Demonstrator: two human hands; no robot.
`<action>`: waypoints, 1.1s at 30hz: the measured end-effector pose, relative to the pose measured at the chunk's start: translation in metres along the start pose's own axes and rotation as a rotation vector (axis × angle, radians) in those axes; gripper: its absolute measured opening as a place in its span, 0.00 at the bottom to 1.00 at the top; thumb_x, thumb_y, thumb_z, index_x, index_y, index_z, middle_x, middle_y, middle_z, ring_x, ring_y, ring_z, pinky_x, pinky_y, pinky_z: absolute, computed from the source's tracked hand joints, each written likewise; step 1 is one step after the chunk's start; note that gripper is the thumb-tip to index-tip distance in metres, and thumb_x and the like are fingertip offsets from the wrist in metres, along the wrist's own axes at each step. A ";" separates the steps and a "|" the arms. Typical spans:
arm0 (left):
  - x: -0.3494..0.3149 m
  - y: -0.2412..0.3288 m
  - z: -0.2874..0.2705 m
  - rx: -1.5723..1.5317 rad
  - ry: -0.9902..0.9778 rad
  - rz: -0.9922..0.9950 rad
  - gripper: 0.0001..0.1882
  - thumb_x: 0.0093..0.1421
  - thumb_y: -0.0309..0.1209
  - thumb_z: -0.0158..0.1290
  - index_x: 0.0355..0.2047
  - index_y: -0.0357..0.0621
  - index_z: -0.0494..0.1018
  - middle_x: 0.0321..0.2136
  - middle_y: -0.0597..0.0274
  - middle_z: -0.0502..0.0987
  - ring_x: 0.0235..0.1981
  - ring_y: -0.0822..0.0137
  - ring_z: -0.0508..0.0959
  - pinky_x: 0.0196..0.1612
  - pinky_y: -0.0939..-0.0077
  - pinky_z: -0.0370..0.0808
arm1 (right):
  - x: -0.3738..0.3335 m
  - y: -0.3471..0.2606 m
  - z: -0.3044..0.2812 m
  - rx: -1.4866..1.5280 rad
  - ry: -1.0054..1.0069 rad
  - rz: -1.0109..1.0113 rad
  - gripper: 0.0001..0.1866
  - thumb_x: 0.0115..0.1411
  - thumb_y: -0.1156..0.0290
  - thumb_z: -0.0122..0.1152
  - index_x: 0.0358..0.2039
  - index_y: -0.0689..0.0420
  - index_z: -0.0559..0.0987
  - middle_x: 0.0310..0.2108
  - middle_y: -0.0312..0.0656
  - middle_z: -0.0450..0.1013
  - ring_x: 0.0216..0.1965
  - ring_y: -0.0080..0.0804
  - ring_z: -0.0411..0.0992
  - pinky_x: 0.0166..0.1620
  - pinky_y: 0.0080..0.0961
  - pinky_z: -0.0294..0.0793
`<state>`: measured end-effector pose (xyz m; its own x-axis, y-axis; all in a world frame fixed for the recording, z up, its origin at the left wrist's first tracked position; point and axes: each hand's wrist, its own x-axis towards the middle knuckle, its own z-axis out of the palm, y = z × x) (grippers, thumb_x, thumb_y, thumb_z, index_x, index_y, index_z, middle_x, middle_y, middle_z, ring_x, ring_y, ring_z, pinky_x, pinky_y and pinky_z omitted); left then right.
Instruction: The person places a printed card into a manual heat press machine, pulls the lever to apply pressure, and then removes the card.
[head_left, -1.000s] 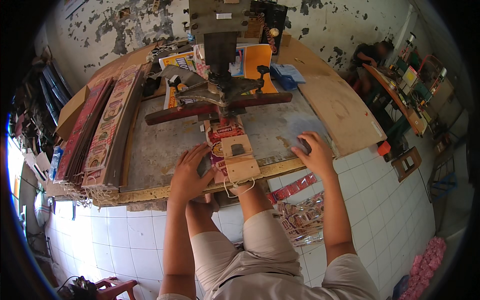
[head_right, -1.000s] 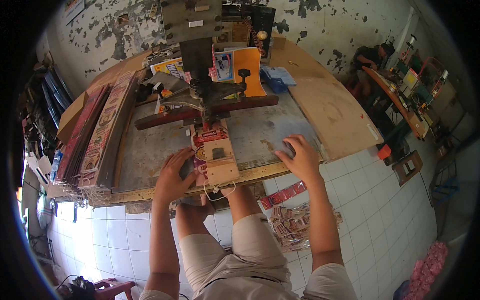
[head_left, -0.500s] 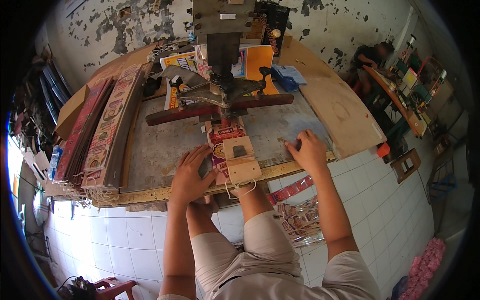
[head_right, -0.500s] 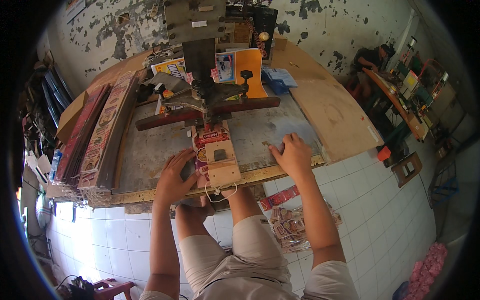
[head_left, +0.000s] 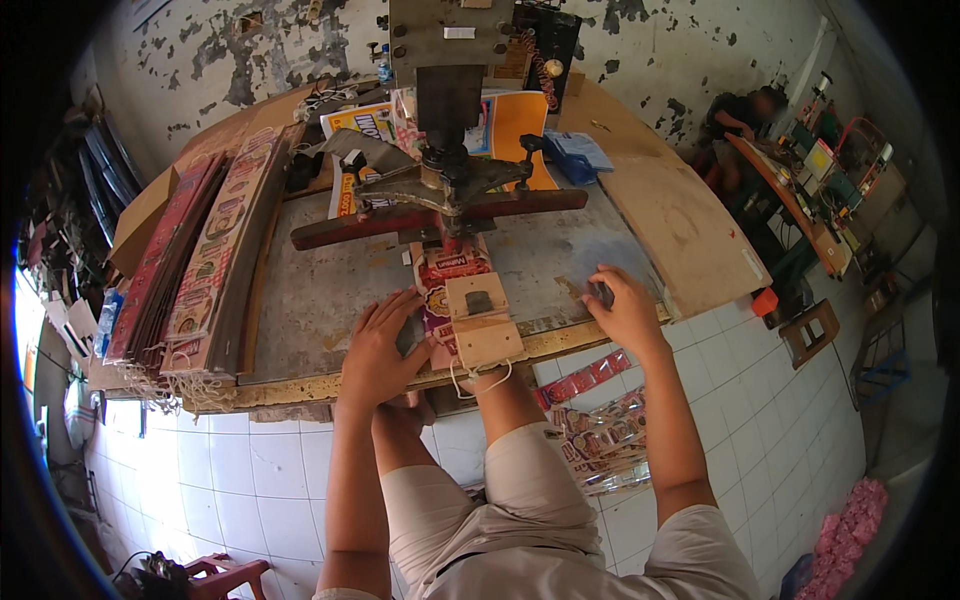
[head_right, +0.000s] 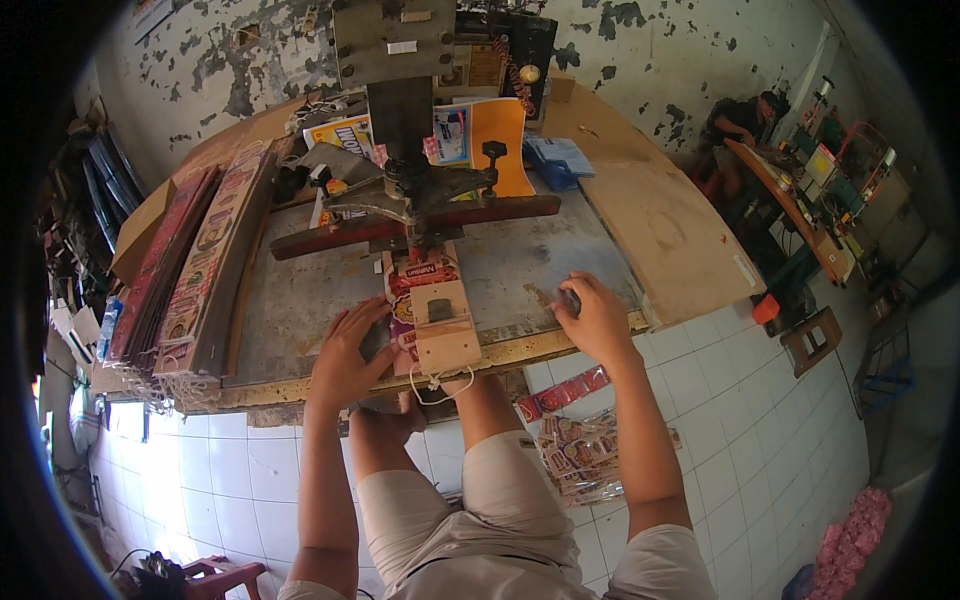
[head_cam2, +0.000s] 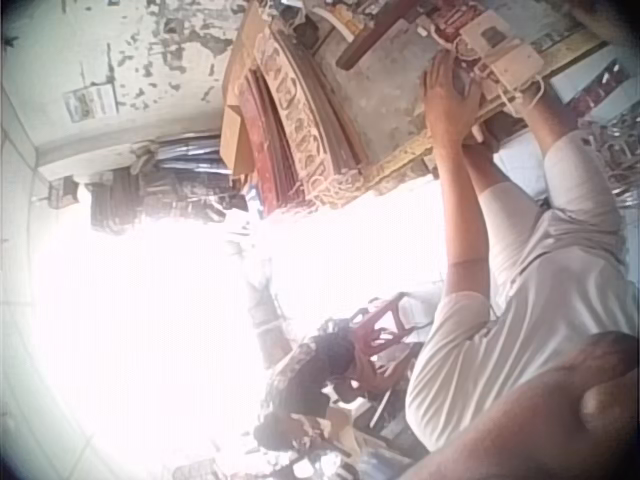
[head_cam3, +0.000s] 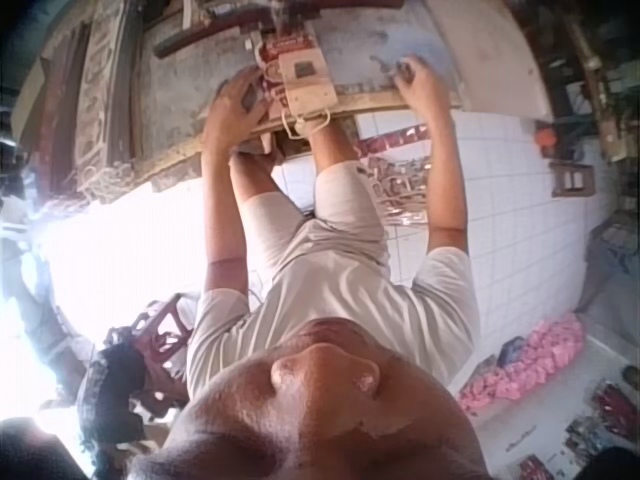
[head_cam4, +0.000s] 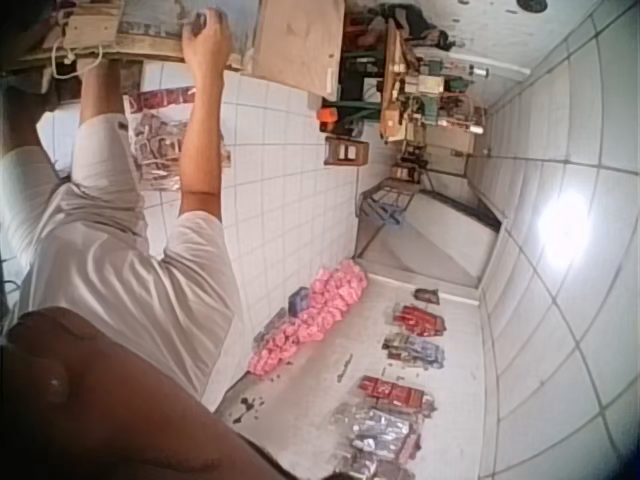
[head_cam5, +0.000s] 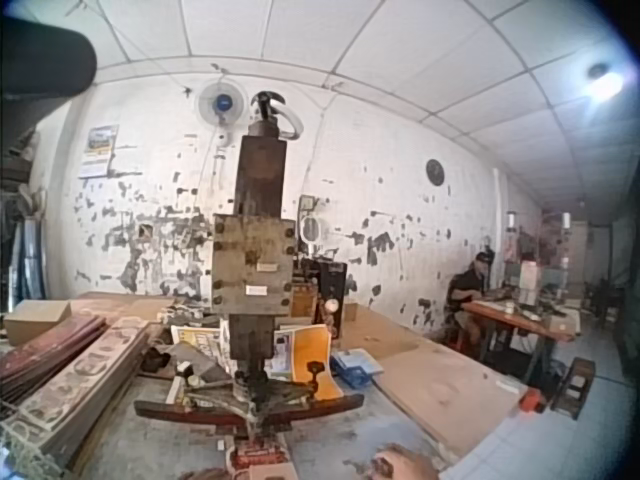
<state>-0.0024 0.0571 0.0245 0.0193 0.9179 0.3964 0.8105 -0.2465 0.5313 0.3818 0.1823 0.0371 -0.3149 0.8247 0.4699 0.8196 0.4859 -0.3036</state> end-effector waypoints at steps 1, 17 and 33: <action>0.000 0.000 0.000 -0.002 0.000 0.002 0.31 0.63 0.37 0.66 0.66 0.44 0.76 0.71 0.53 0.75 0.75 0.51 0.69 0.80 0.47 0.58 | 0.000 0.002 -0.001 0.037 -0.031 0.013 0.11 0.68 0.65 0.69 0.46 0.56 0.83 0.60 0.47 0.80 0.55 0.54 0.81 0.56 0.45 0.81; 0.001 0.000 0.001 -0.011 0.003 0.016 0.31 0.64 0.38 0.66 0.66 0.44 0.76 0.70 0.52 0.75 0.75 0.51 0.69 0.80 0.47 0.58 | 0.013 0.061 0.015 0.710 0.089 0.428 0.06 0.79 0.70 0.49 0.48 0.58 0.72 0.56 0.55 0.83 0.55 0.46 0.84 0.56 0.39 0.83; -0.001 -0.002 0.001 -0.041 0.034 0.022 0.30 0.63 0.39 0.66 0.65 0.43 0.78 0.68 0.49 0.77 0.74 0.50 0.70 0.78 0.48 0.61 | 0.052 -0.047 -0.062 0.827 0.017 0.109 0.10 0.80 0.62 0.55 0.48 0.55 0.77 0.48 0.43 0.86 0.48 0.29 0.84 0.48 0.29 0.81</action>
<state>-0.0033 0.0567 0.0222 0.0166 0.9012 0.4331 0.7857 -0.2797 0.5518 0.3566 0.1844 0.1276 -0.2418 0.8779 0.4132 0.2269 0.4652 -0.8556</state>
